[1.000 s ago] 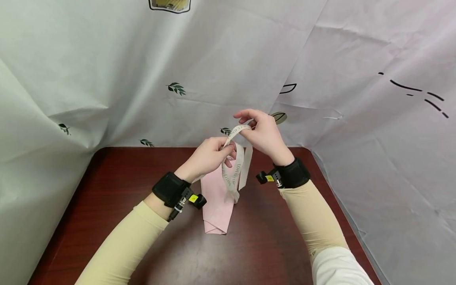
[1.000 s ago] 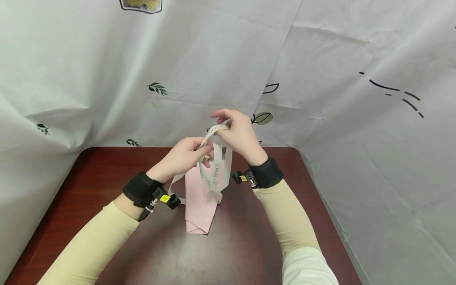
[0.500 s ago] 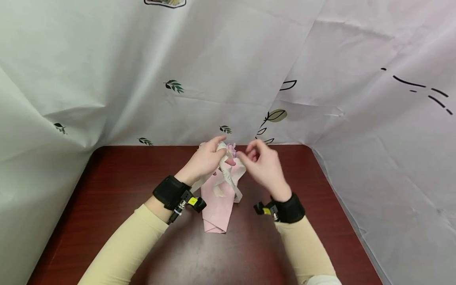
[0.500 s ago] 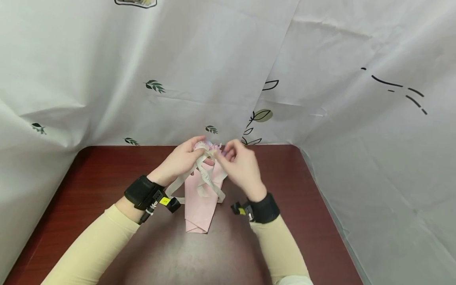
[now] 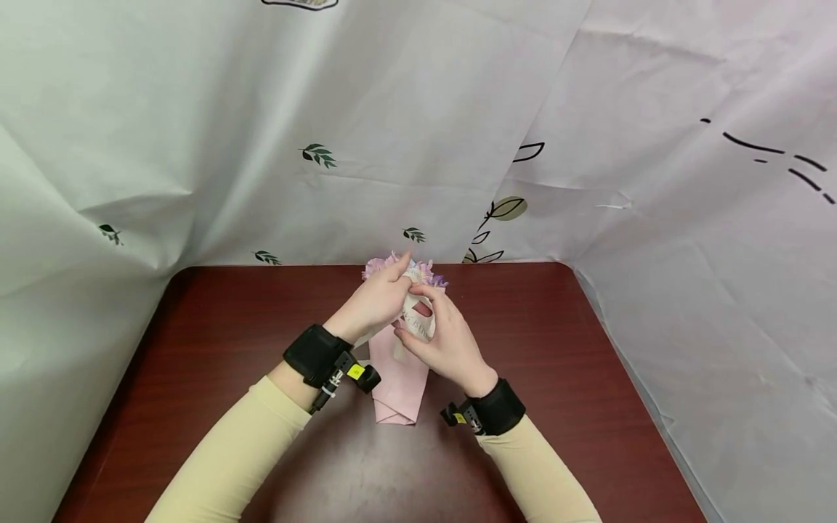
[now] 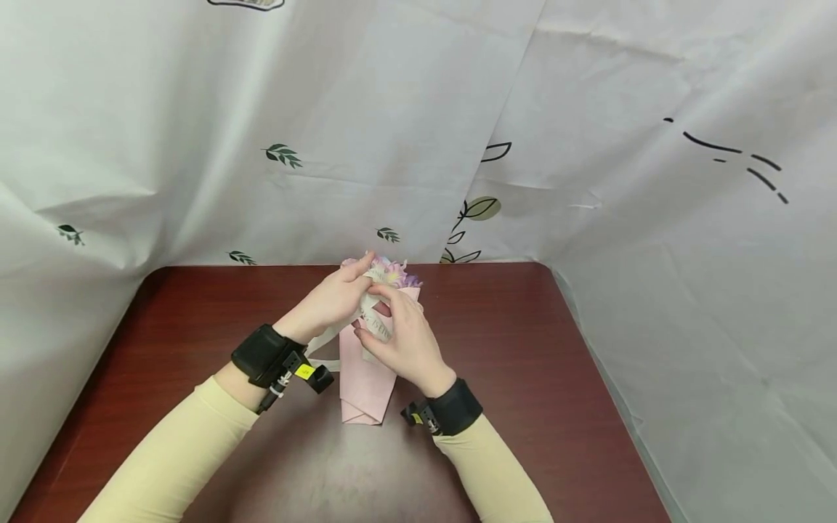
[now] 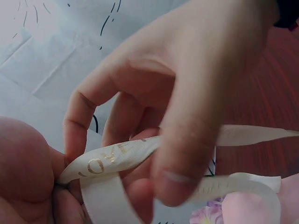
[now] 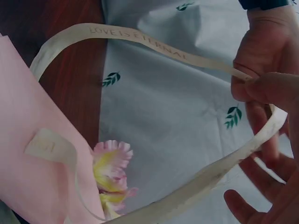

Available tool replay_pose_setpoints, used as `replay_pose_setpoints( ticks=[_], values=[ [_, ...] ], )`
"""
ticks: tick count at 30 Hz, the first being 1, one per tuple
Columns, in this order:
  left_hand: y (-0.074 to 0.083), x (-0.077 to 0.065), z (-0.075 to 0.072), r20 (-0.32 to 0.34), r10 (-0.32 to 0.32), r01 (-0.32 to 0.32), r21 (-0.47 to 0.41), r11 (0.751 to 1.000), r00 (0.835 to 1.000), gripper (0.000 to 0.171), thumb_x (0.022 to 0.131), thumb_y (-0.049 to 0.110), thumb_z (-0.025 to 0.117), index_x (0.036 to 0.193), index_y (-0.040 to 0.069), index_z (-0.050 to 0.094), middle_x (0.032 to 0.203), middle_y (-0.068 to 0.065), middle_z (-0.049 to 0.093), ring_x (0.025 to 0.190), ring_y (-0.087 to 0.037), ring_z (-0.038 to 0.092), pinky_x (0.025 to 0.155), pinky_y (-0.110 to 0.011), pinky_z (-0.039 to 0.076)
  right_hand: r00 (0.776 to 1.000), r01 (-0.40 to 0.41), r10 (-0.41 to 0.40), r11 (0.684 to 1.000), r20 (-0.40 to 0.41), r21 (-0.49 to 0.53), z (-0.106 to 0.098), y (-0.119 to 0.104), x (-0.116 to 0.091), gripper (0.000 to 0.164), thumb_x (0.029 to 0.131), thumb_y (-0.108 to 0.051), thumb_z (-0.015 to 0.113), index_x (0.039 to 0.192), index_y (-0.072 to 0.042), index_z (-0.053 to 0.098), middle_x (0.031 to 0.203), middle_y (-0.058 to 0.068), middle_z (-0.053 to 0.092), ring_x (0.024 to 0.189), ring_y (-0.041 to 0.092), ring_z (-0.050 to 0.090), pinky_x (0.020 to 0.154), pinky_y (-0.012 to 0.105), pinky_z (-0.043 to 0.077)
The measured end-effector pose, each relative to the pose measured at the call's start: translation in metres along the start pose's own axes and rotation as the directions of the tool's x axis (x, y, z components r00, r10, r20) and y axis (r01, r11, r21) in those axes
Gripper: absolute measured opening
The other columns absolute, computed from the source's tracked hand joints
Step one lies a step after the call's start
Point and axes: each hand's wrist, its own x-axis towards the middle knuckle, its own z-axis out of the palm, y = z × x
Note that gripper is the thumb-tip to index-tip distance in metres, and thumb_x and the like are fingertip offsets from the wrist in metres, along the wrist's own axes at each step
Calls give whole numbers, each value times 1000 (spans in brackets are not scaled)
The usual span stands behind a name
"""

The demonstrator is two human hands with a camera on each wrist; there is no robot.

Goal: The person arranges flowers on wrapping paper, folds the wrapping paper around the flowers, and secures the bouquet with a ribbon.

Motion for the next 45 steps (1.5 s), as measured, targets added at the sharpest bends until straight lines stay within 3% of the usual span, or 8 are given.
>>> replay_pose_setpoints(
  ticks=[3, 9, 13, 15, 27, 33, 41, 45],
  values=[
    [-1, 1, 0, 16, 0, 1, -53, 999, 1000, 61, 113, 22, 35, 170, 8, 22, 177, -4, 20, 161, -19, 19, 120, -46, 30, 999, 35, -35, 999, -1, -30, 3, 2, -2, 68, 85, -9, 87, 142, -2, 51, 135, 14, 63, 115, 27, 64, 100, 44, 53],
    [1, 2, 2, 44, -31, 37, -144, 989, 999, 64, 111, 19, 40, 171, 10, 20, 177, -5, 20, 149, -23, 39, 103, -46, 52, 993, 112, -114, 988, -11, -105, 7, 9, -4, 65, 86, -7, 84, 143, -3, 53, 128, 14, 67, 106, 28, 65, 97, 50, 49],
    [0, 3, 1, 63, -38, 48, -166, 985, 997, 69, 111, 27, 44, 171, 7, 19, 177, -9, 19, 159, -27, 27, 124, -51, 31, 988, 152, -152, 975, 17, -161, 6, 15, -4, 60, 91, -15, 87, 143, -6, 59, 132, 11, 66, 119, 27, 63, 99, 50, 50],
    [-2, 4, 0, 81, -42, 55, -158, 986, 996, 71, 110, 32, 46, 170, 5, 20, 178, -9, 16, 163, -23, 9, 130, -50, 13, 985, 173, -170, 966, 32, -193, 3, 19, -5, 59, 90, -19, 89, 142, -7, 62, 133, 10, 67, 124, 28, 63, 99, 50, 51],
    [-10, 2, -8, 213, -65, 99, -153, 983, 975, 74, 108, 44, 47, 172, 17, 23, 179, 2, 14, 164, -21, -5, 128, -61, 1, 941, 312, -270, 927, 205, -210, -11, 39, -4, 67, 95, -24, 83, 157, -18, 57, 133, 6, 64, 126, 24, 61, 103, 50, 49],
    [-10, 0, -9, 248, -62, 101, -151, 983, 967, 73, 109, 47, 45, 172, 18, 23, 180, 3, 5, 163, -24, -13, 126, -65, -2, 940, 326, -287, 916, 185, -234, -10, 45, -6, 54, 101, -17, 74, 154, -21, 61, 133, 5, 65, 125, 25, 62, 102, 51, 48],
    [-14, -2, -7, 293, -114, 191, -250, 949, 949, 78, 111, 52, 42, 174, 24, 5, 179, 5, -7, 160, -41, 21, 124, -69, 14, 937, 336, -348, 891, 17, -305, -3, 44, -8, 41, 97, -22, 80, 138, -24, 74, 122, 4, 73, 110, 30, 68, 95, 52, 50],
    [-17, -1, -6, 303, -128, 215, -274, 937, 944, 79, 111, 53, 42, 174, 26, 4, 180, -1, 1, 152, -38, 40, 121, -63, 28, 921, 348, -385, 876, -52, -333, 0, 44, -8, 26, 104, -28, 73, 130, -23, 79, 113, 3, 74, 104, 28, 68, 94, 51, 49]
  ],
)
